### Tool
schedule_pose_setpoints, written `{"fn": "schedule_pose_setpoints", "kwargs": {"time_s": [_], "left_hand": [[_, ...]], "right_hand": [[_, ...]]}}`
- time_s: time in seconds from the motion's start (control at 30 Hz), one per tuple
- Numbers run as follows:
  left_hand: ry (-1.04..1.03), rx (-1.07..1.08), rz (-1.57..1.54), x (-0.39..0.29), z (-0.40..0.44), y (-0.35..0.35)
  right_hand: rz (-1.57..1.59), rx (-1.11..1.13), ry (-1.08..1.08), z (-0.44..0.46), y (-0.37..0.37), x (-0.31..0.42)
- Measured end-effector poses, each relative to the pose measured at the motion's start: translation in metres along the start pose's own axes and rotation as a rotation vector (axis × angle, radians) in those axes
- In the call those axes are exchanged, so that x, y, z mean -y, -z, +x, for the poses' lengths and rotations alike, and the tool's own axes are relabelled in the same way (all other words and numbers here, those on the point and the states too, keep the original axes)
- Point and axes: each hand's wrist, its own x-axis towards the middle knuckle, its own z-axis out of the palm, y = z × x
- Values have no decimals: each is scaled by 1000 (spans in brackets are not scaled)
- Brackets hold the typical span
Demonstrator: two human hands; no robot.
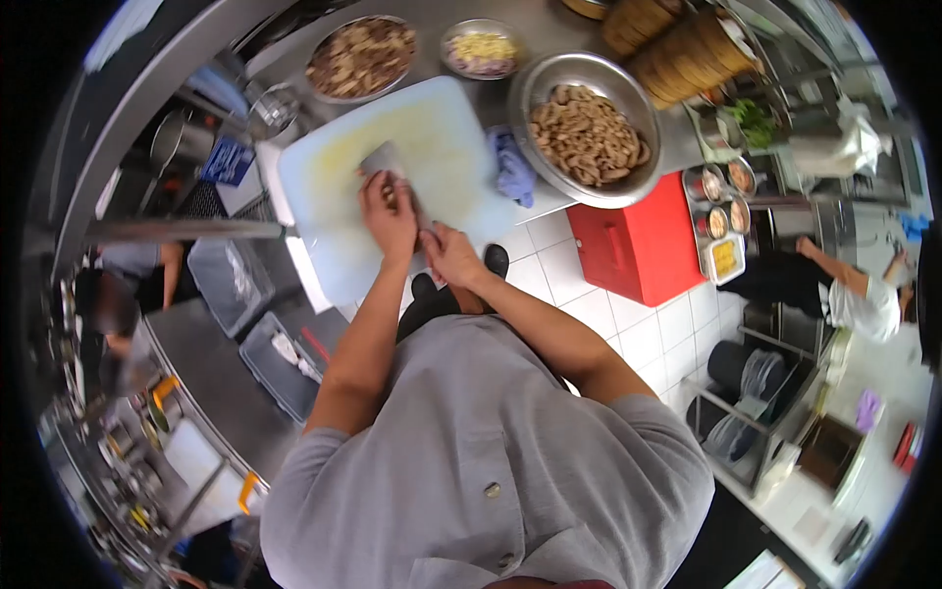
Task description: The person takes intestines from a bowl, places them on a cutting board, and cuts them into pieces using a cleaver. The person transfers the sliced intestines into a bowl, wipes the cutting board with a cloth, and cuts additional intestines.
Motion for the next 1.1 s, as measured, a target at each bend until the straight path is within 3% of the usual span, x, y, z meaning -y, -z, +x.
{"fn": "schedule_pose_setpoints", "kwargs": {"time_s": [0.1,0.27,0.4,0.47,0.53,0.6,0.63,0.67,0.7,0.77,0.83,0.87,0.93,1.03,1.1], "left_hand": [[-132,-101,180,-2,6,-11],[-208,-12,54,-97,27,-68],[-228,183,-292,-165,35,-153],[-487,167,-185,-172,45,-203],[-504,215,-241,-172,53,-242],[-147,502,-381,-157,60,-264],[-141,526,-364,-147,69,-257],[-358,449,-240,-148,78,-237],[-231,461,-267,-148,84,-212],[-435,336,97,-97,113,-158],[-465,289,329,-29,135,-93],[-384,277,513,-9,134,-60],[-359,381,782,28,121,-9],[-460,460,855,27,98,18],[-353,441,738,27,92,24]], "right_hand": [[37,32,18,-3,14,10],[114,-106,107,-28,73,41],[101,-432,203,-44,142,66],[67,-556,264,-46,179,66],[-73,-754,308,-46,216,58],[-308,-959,419,-49,249,47],[-288,-937,328,-60,264,47],[-314,-976,319,-68,276,43],[-324,-994,308,-77,286,39],[-287,-1010,284,-90,304,21],[-229,-1024,297,-96,319,-3],[-217,-1025,288,-100,325,-9],[-106,-991,178,-109,333,-16],[-65,-961,129,-113,348,-20],[-24,-939,82,-111,355,-15]]}}
